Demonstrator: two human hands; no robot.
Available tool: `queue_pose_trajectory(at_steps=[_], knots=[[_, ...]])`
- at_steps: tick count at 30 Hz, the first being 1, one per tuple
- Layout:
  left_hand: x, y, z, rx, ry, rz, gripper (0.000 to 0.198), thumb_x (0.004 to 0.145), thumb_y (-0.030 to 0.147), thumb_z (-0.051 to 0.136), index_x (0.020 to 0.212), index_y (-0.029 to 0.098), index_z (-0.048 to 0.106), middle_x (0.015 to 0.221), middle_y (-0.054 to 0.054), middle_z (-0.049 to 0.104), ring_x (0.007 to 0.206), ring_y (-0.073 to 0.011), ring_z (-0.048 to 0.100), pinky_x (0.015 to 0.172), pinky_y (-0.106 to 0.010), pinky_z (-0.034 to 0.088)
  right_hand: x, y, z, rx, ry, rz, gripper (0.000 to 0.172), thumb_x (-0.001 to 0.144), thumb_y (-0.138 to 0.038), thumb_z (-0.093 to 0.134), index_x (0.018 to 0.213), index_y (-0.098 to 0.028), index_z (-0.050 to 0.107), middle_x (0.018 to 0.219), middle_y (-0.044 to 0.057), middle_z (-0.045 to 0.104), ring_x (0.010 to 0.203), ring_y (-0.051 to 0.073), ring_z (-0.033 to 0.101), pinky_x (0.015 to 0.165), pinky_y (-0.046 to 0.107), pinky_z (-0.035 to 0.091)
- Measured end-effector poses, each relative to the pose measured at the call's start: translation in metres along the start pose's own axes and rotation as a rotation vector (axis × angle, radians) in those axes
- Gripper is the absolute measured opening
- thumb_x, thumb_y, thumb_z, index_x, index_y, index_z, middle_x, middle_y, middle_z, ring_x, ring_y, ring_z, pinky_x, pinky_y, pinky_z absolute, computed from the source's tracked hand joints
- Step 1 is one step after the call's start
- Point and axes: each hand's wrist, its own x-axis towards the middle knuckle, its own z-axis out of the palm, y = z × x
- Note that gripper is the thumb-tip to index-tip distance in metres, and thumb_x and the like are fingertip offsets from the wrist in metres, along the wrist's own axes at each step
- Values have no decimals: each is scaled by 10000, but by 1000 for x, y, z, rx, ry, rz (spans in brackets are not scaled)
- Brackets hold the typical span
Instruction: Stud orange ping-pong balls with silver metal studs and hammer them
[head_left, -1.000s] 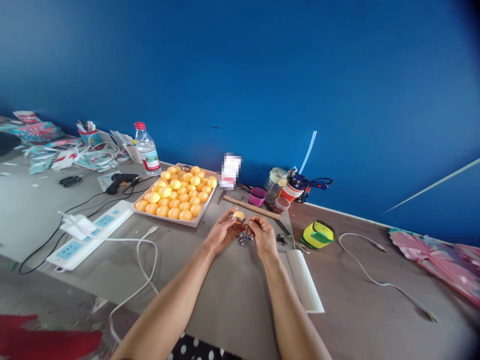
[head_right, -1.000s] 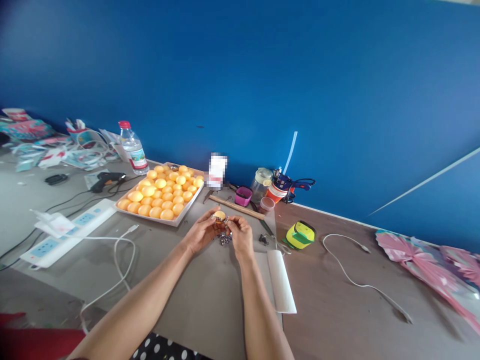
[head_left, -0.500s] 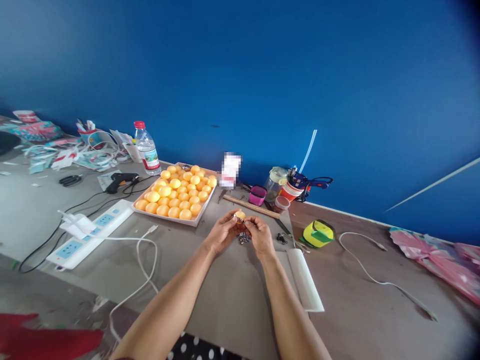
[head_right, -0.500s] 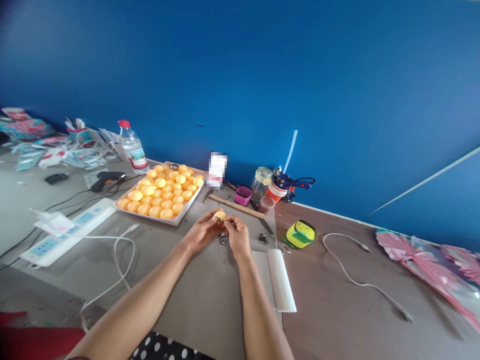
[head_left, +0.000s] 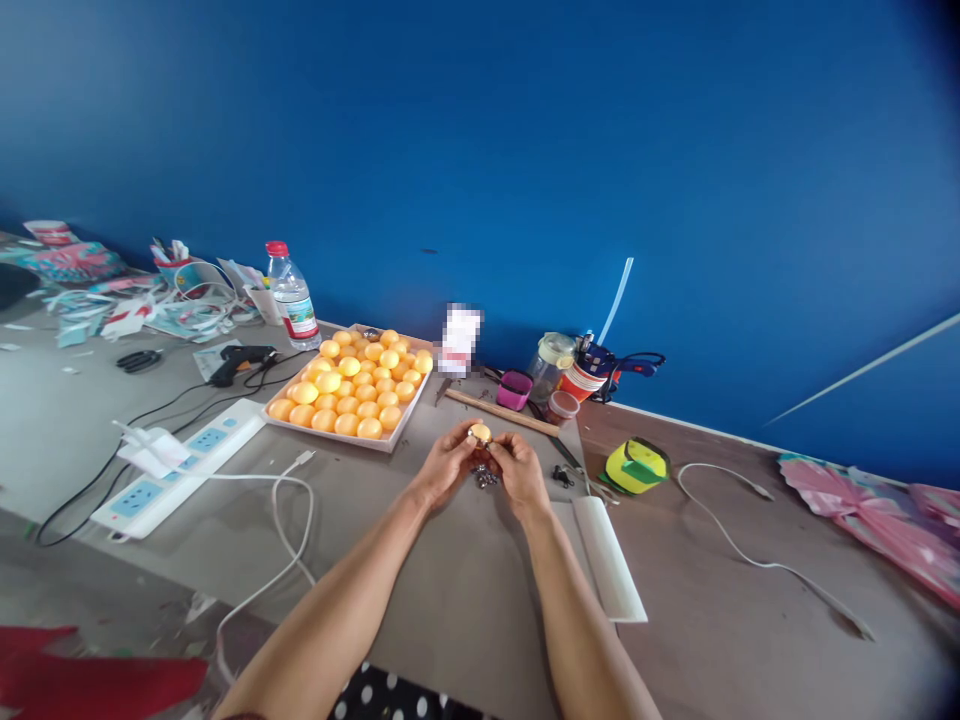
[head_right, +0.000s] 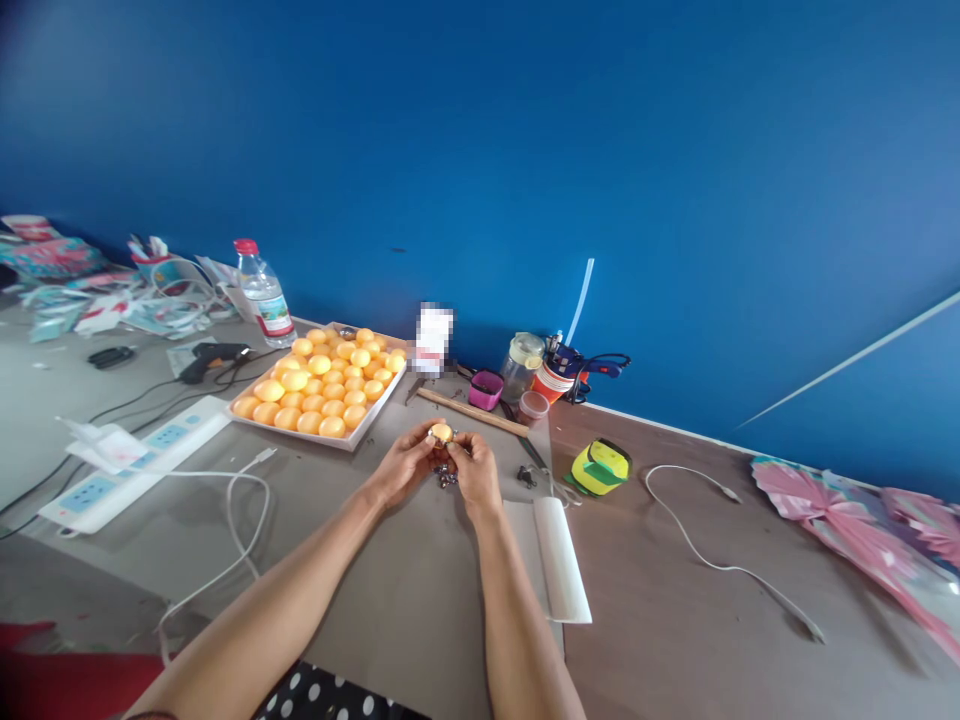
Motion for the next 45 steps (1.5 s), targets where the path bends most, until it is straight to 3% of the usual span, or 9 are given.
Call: queue_pose_trajectory(at_steps=[12,20,24,28,33,38,42,45], knots=[[-1,-3,-4,84,10,-9,423,699,303,687,1080,163,571,823,-35,615,669,-153,600,685,-316,460,1,5,1,-41,38,40,163,658,-310,592,689,-200,476,451,-90,434,436,84,365,442,215,281],[0,4,0,-98,56,-31,387,688,243,697,1050,147,603,848,-45,631,685,-123,583,698,-274,451,6,1,-9,100,13,-17,213,666,-374,610,723,-201,499,534,-83,440,444,70,364,477,215,294],[0,8,1,-127,50,-13,470,685,228,705,1124,161,553,888,-48,626,670,-102,578,715,-273,459,16,6,-28,-274,211,-114,218,689,-380,553,768,-182,597,553,-45,508,490,113,429,533,251,351],[3,9,0,-69,103,31,476,660,195,724,1101,157,550,858,-37,628,621,-76,559,663,-234,454,21,14,-38,-671,316,-263,208,688,-284,514,792,-153,639,802,71,630,749,187,550,736,309,409],[4,10,0,-18,142,62,312,683,237,705,952,133,587,834,-46,638,604,-76,548,627,-227,444,17,21,-35,-942,225,-297,242,756,-205,455,874,-161,662,869,85,619,786,179,556,772,299,408],[5,11,-2,-29,162,84,358,675,255,713,984,139,576,847,-47,644,604,-75,554,628,-227,440,12,22,-28,-1128,144,-315,312,785,-162,451,1017,-192,657,921,84,605,863,188,535,779,296,385],[7,11,-4,-42,162,95,372,665,250,717,991,144,572,851,-43,644,609,-78,560,623,-227,437,11,20,-18,-1281,109,-313,413,799,-187,461,1196,-233,566,1016,100,577,928,230,482,761,321,356],[7,11,-4,-47,159,97,361,662,239,717,978,141,573,836,-38,642,603,-79,560,628,-235,440,12,19,-12,-1343,74,-294,406,821,-210,451,1211,-261,554,1046,105,559,931,242,464,742,329,336]])
